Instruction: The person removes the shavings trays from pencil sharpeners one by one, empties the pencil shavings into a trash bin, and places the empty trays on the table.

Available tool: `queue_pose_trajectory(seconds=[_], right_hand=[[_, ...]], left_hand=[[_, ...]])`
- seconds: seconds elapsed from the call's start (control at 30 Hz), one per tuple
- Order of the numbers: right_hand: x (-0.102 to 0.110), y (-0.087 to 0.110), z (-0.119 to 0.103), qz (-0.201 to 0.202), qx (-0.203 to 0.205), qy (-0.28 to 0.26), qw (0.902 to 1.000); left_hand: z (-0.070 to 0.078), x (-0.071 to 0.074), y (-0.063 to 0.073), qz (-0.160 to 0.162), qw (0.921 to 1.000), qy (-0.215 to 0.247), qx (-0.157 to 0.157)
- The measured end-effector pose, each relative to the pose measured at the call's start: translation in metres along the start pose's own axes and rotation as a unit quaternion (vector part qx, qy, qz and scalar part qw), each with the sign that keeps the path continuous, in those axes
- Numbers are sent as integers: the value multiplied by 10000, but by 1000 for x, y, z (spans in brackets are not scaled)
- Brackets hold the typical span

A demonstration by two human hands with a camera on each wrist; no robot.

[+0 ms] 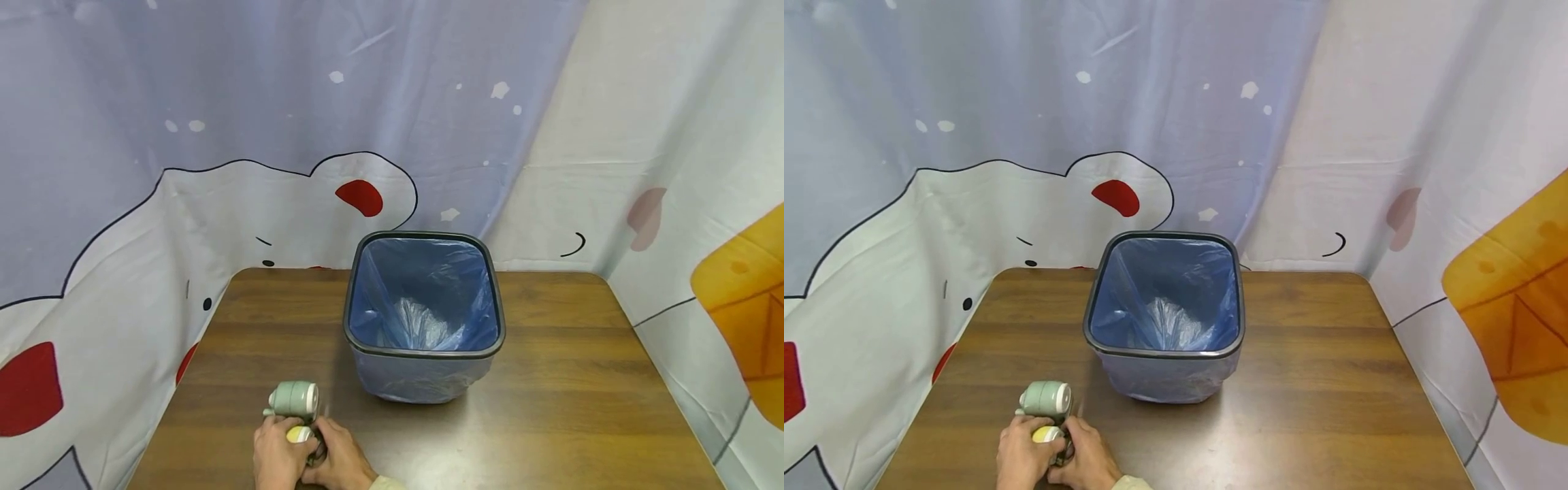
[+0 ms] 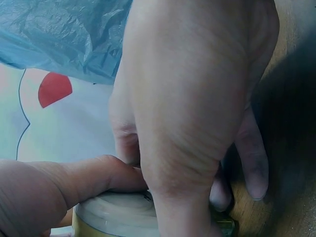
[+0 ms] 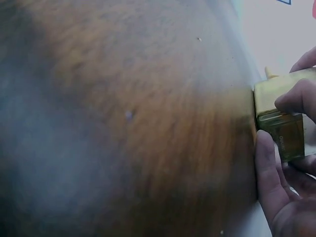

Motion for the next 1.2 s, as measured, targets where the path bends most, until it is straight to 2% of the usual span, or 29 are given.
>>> queue_pose_trajectory(seconds=[0.13,0.4,0.63,0.73,1.2], right_hand=[[1,0,-1,-20,-118,58,9999],[1,0,0,-47,-238,-9,9997],[1,1,0,-37,-178,22,9998],[3,2,0,-83,-179,65,9998],[7,7,2,-114,-94,-21,9999]], left_hand=[[0,-1,-1,-48,10000,12,31],[0,0,0,70,10000,42,-38],[-1,-1,1,-162,9990,29,417],[0,-2,1,-222,9985,-2,500],[-2,-2,3,-246,9986,-139,441]])
Point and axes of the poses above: each hand's wrist, its own y-axis away from the middle knuckle, its own x-axis out of the back of the hand, z = x × y, the point moved 3 cm from there along -y, towards the middle knuckle
